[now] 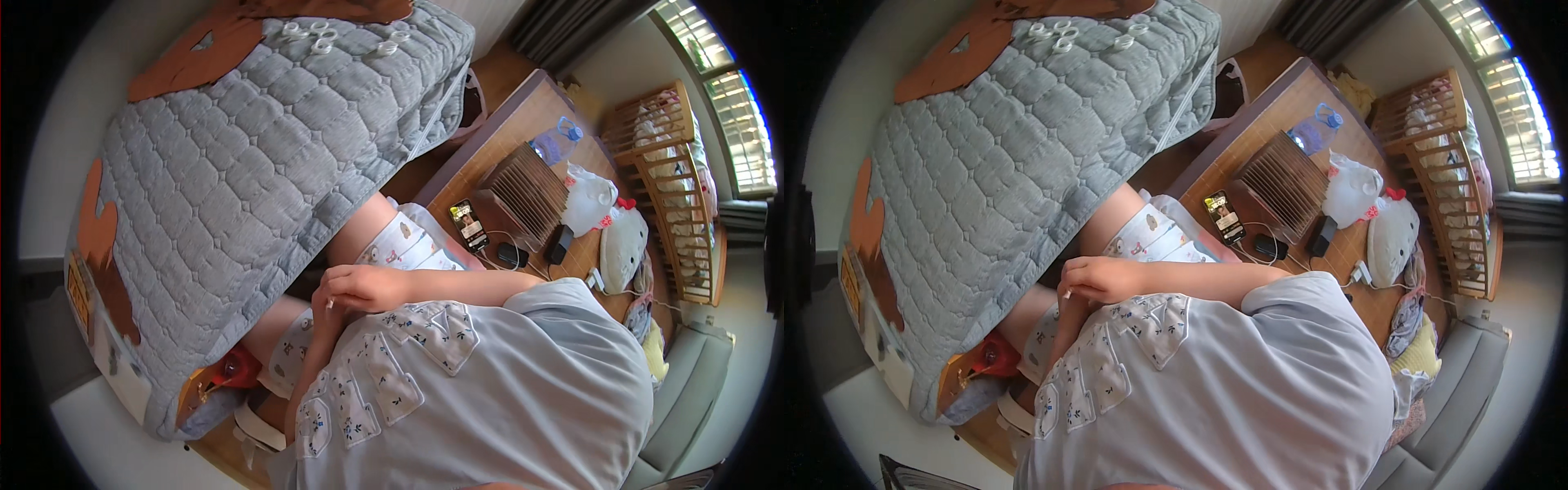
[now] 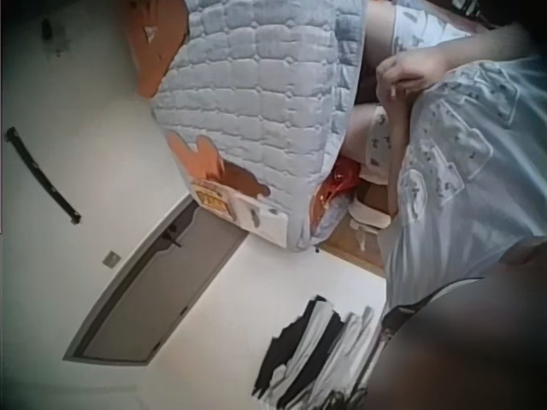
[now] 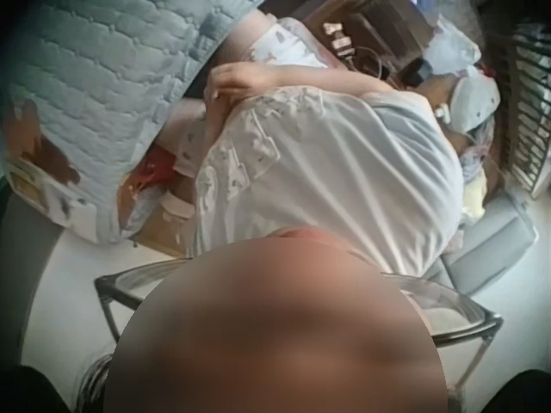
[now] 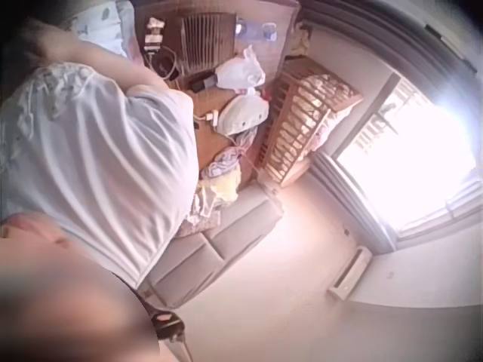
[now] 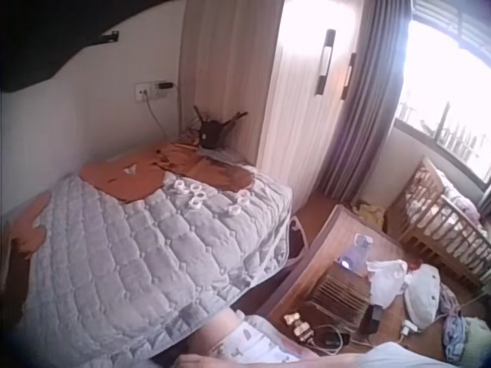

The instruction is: Folding and packaging copper-colored metallic foil decorative items using cardboard inserts and plastic sleeves.

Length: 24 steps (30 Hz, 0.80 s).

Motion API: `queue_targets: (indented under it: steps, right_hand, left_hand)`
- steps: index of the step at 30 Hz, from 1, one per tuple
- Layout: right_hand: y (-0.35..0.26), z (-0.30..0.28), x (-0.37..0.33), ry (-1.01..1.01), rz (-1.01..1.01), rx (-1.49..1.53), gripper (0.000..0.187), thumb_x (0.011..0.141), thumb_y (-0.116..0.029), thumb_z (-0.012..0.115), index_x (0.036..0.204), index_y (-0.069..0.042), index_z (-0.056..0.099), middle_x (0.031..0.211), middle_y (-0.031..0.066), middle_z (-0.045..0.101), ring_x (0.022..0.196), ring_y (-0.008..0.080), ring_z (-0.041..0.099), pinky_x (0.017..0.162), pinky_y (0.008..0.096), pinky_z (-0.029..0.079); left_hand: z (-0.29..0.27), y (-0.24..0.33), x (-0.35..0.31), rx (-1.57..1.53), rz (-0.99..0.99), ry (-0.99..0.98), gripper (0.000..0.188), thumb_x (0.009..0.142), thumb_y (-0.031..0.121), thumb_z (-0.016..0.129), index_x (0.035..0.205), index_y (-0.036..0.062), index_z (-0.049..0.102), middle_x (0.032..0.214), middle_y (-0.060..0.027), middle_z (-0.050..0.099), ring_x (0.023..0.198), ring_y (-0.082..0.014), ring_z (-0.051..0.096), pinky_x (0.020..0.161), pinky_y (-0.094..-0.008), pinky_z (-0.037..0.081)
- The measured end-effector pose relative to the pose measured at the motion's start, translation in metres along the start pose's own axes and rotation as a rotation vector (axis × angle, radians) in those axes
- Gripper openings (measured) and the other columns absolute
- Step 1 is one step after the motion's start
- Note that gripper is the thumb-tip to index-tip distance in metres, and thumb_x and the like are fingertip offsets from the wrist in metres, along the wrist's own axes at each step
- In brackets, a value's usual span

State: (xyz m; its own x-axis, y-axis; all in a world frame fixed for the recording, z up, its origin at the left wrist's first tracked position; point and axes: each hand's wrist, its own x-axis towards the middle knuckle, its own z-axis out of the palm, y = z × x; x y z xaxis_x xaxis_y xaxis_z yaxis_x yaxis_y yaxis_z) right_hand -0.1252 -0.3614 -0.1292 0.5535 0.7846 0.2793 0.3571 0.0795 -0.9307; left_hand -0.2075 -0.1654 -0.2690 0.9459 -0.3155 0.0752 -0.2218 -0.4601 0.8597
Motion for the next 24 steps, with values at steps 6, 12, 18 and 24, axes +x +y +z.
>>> queue_targets:
  steps: [6,12,18,24]
  right_hand:
    - [0.013,0.007,-0.006,0.158,-0.217,-0.423,0.031,0.086,-0.009,0.070,0.117,-0.006,0.071,0.126,0.0127,0.064,0.116,0.0319,0.061,0.097,0.0457,0.050]
    - [0.028,0.009,-0.026,0.193,-0.155,-0.371,0.034,0.081,-0.007,0.074,0.115,-0.009,0.075,0.114,0.0060,0.070,0.106,0.0274,0.066,0.090,0.0392,0.054]
    - [0.033,0.012,-0.040,0.286,0.125,0.038,0.022,0.087,-0.001,0.074,0.108,-0.005,0.077,0.096,0.0096,0.072,0.090,0.0273,0.070,0.080,0.0360,0.056]
    - [0.036,0.016,-0.035,0.280,0.289,0.180,0.008,0.092,-0.001,0.072,0.099,-0.001,0.076,0.096,0.0075,0.074,0.092,0.0192,0.071,0.080,0.0318,0.056]
  left_hand:
    - [-0.013,0.075,0.018,-1.381,-0.593,0.358,0.028,0.108,0.025,0.050,0.123,0.0057,0.063,0.122,-0.0042,0.066,0.112,-0.0127,0.064,0.093,-0.0291,0.052]
    - [0.000,0.039,0.005,-1.843,-0.442,0.406,0.022,0.108,0.027,0.053,0.115,0.0142,0.070,0.114,0.0007,0.073,0.106,-0.0129,0.066,0.094,-0.0293,0.051]
    - [0.006,0.054,0.005,-1.855,-0.439,0.418,0.013,0.103,0.022,0.061,0.114,0.0175,0.067,0.095,0.0053,0.071,0.087,-0.0102,0.063,0.083,-0.0299,0.050]
    - [-0.010,0.061,-0.004,-1.397,-0.506,0.222,0.024,0.098,0.016,0.068,0.119,0.0138,0.057,0.091,0.0016,0.067,0.080,-0.0097,0.064,0.064,-0.0245,0.051]
